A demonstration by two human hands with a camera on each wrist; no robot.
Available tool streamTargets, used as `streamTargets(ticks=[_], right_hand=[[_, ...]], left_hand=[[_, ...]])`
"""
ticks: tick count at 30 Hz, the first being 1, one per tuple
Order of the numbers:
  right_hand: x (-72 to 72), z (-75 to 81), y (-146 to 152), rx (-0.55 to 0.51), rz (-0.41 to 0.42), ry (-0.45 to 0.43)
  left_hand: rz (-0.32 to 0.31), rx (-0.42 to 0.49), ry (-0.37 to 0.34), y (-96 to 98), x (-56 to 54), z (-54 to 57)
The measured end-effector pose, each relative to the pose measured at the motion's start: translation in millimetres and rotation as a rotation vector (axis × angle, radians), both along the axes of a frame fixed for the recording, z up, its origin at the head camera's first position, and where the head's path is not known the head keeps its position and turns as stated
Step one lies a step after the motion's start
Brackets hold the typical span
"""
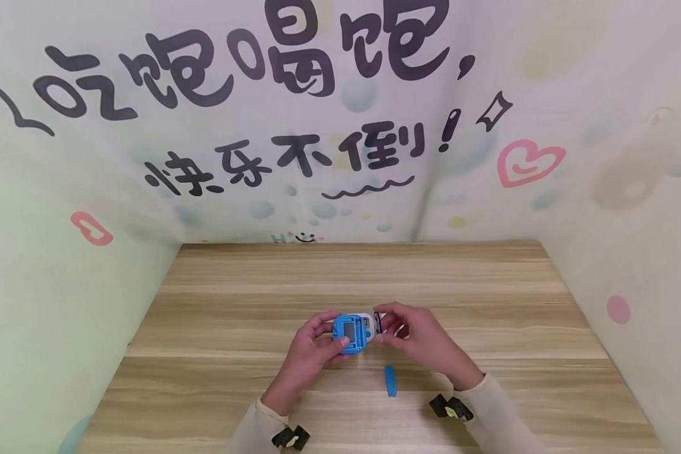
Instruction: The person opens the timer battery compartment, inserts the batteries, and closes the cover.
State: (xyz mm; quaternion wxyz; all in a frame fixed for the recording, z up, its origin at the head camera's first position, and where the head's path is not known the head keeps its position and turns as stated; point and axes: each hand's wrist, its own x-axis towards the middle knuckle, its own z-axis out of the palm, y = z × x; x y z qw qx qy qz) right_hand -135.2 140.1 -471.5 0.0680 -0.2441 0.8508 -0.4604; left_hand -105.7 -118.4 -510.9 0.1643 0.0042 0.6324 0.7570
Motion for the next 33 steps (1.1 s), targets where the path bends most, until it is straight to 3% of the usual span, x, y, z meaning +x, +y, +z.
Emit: streamTargets(ticks=[15,24,33], right_hand=[[12.7,-10.3,-13,-0.031,0.118,0.106],[15.3,-11.7,-17,0.048,0.089,0.113],[16.2,-16.4,-17,0.102,0.080,0.201]], left_hand=[[-0.028,0.030,0.004,0.0,-1.0,-0.3],[-0.044,0.028,0.001,-0.2,0.6,0.5],[-0.061,0.038,-0.010,-1.2,2.4,-2.3]])
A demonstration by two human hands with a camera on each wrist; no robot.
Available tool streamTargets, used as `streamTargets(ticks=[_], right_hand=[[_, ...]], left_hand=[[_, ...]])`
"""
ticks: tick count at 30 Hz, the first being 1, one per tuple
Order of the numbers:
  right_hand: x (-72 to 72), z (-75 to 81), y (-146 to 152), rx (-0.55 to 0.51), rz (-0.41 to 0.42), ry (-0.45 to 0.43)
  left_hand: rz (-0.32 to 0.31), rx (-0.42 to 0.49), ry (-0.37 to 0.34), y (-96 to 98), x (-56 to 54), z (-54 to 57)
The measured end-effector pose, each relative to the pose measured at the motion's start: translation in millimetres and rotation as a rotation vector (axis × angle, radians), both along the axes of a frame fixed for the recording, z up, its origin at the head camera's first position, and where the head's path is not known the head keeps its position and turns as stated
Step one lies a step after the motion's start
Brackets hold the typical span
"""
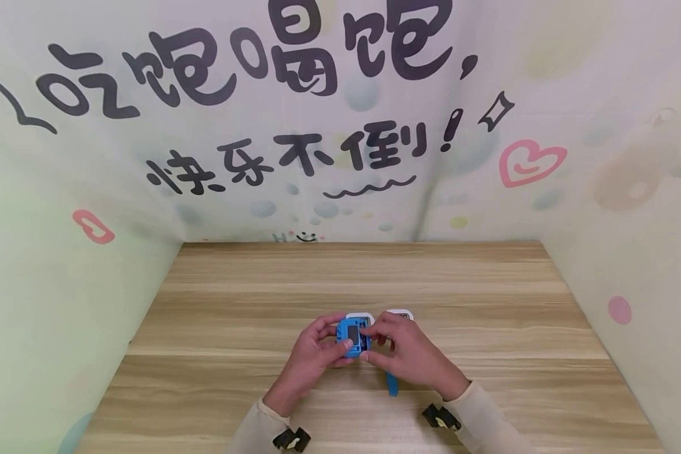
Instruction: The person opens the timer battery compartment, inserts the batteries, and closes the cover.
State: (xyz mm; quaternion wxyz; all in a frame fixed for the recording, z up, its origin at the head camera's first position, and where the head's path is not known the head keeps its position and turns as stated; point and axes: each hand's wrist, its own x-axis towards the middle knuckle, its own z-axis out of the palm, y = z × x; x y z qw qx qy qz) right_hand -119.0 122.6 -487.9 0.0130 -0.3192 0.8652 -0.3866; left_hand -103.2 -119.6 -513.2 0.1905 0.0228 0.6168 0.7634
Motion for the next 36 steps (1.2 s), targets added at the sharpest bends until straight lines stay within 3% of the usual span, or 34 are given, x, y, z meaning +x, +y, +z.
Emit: streamTargets(ticks=[5,11,19,23,31,36], right_hand=[[1.4,1.4,0,0.003,-0.020,-0.016],[-1.8,2.9,-1,-0.037,-0.047,-0.107],[-15.1,-4.0,0,-0.136,0.077,-0.157],[-19.2,-10.0,2,-0.158,0.094,-0.183],[-22.6,-15.7,5,-0.197,0.096,-0.192],[-22.3,-17.0,5,-0.180,0.119,-0.122]], left_hand=[[-0.004,0.000,0.009,-0.8,-0.2,-0.2],[0.010,-0.002,0.001,-2.4,-1.3,0.8],[0.006,0.001,0.005,-1.4,-1.5,2.4],[0.005,-0.002,0.007,-0.6,-1.2,3.1],[0.009,0.003,-0.004,1.5,-1.0,4.0],[0.005,0.000,-0.003,2.4,-1.4,3.7]])
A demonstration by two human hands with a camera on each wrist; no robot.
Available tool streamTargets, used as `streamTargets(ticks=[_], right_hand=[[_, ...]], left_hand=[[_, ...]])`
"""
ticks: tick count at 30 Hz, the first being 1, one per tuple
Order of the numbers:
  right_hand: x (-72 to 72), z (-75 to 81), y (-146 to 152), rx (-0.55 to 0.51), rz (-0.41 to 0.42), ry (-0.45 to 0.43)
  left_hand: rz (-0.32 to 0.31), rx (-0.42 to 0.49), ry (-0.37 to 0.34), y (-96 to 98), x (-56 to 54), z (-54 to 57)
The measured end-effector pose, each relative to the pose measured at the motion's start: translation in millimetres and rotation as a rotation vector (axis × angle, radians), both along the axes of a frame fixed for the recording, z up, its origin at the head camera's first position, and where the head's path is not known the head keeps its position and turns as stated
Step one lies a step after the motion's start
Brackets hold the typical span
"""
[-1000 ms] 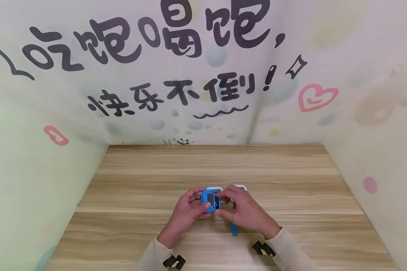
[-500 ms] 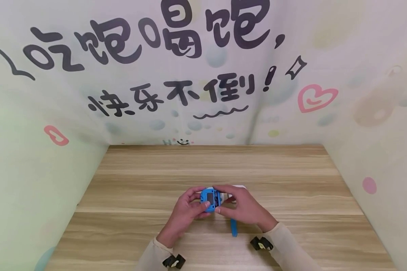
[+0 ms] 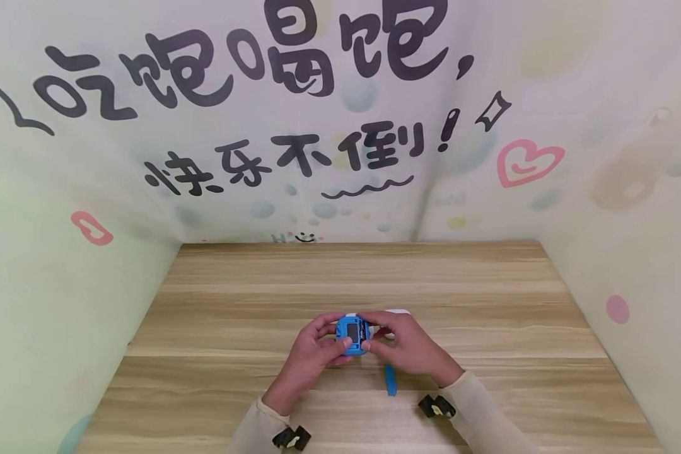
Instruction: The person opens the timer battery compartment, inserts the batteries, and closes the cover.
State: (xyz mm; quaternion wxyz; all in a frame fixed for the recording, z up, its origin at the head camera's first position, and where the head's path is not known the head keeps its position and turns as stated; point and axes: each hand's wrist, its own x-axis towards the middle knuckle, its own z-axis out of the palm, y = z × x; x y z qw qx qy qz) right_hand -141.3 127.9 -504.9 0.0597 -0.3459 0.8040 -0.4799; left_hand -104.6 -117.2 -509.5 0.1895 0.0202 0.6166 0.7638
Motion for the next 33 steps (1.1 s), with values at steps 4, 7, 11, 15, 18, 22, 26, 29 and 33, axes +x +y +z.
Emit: streamTargets(ticks=[4,7,11,15,18,22,26,29,33], right_hand=[[0.8,0.1,-1,0.029,-0.005,0.048],[2.0,2.5,-3,0.033,-0.021,0.049],[3.9,6.1,-7,0.035,-0.049,0.057],[5.8,9.0,-9,0.044,-0.076,0.039],[5.9,9.0,-10,0.041,-0.076,0.013],[4.8,7.7,-10,0.037,-0.078,-0.010],[4.1,7.6,-9,0.037,-0.098,-0.027],[5.5,9.9,-6,0.031,-0.119,-0.030],[9.7,10.3,0,0.024,-0.149,-0.009]], left_hand=[[-0.001,-0.001,0.002,-0.3,-1.1,-1.7],[0.008,-0.003,0.001,0.2,-1.7,-2.2],[0.033,-0.010,0.009,1.6,-1.3,-1.6],[0.047,-0.022,0.018,2.8,-0.2,-2.3],[0.052,-0.029,0.010,3.2,0.5,-2.8],[0.056,-0.027,0.002,3.4,0.4,-2.7],[0.061,-0.022,0.000,3.6,-0.7,-2.4],[0.076,-0.027,0.000,2.9,-1.0,-2.4],[0.100,-0.040,-0.003,0.0,-0.9,-3.0]])
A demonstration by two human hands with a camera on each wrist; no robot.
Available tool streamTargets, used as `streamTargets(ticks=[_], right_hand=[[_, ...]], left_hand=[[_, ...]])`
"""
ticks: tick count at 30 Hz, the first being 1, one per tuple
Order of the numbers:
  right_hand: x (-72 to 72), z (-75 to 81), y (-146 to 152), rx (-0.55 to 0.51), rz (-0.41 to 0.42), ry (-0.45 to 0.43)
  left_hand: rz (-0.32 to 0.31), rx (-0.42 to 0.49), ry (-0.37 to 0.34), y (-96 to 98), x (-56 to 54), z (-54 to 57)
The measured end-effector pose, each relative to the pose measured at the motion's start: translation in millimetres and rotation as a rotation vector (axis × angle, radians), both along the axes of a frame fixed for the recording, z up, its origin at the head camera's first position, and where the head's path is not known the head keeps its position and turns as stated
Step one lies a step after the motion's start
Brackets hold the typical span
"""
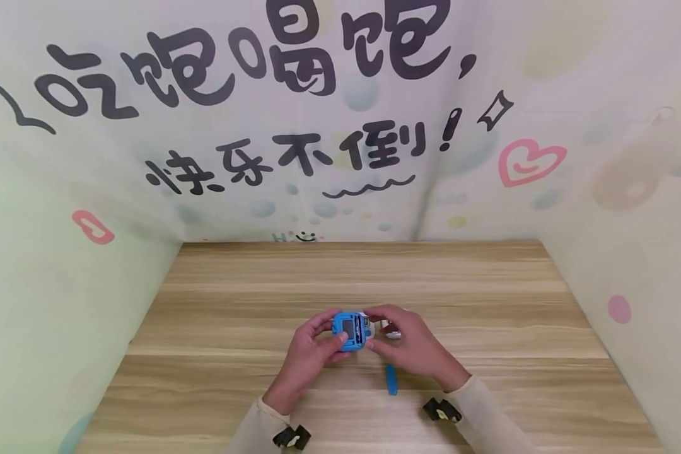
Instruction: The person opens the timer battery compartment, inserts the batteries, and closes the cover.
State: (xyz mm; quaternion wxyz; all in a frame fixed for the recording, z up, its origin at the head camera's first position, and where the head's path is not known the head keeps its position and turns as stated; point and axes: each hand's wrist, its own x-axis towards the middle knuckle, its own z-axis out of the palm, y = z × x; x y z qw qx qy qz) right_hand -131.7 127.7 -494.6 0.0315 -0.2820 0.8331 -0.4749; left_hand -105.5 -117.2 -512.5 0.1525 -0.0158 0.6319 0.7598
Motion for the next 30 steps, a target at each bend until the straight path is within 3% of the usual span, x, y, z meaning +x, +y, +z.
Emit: streamTargets(ticks=[7,12,17,23,30], right_hand=[[10.7,-11.1,17,0.041,-0.017,0.047],[18.3,-19.6,29,0.110,0.028,0.005],[25.8,-26.0,37,0.193,0.038,-0.102],[30.6,-32.2,42,0.345,0.069,-0.081],[32.2,-31.7,39,0.367,0.074,-0.127]], left_hand=[[0.018,-0.002,-0.009,-4.4,0.4,0.5],[0.018,0.006,-0.015,-6.5,2.0,0.3],[0.013,0.012,-0.024,-8.3,3.4,-1.2],[0.003,0.016,-0.035,-9.1,5.0,-2.1],[0.003,0.020,-0.035,-10.3,5.7,-1.4]])
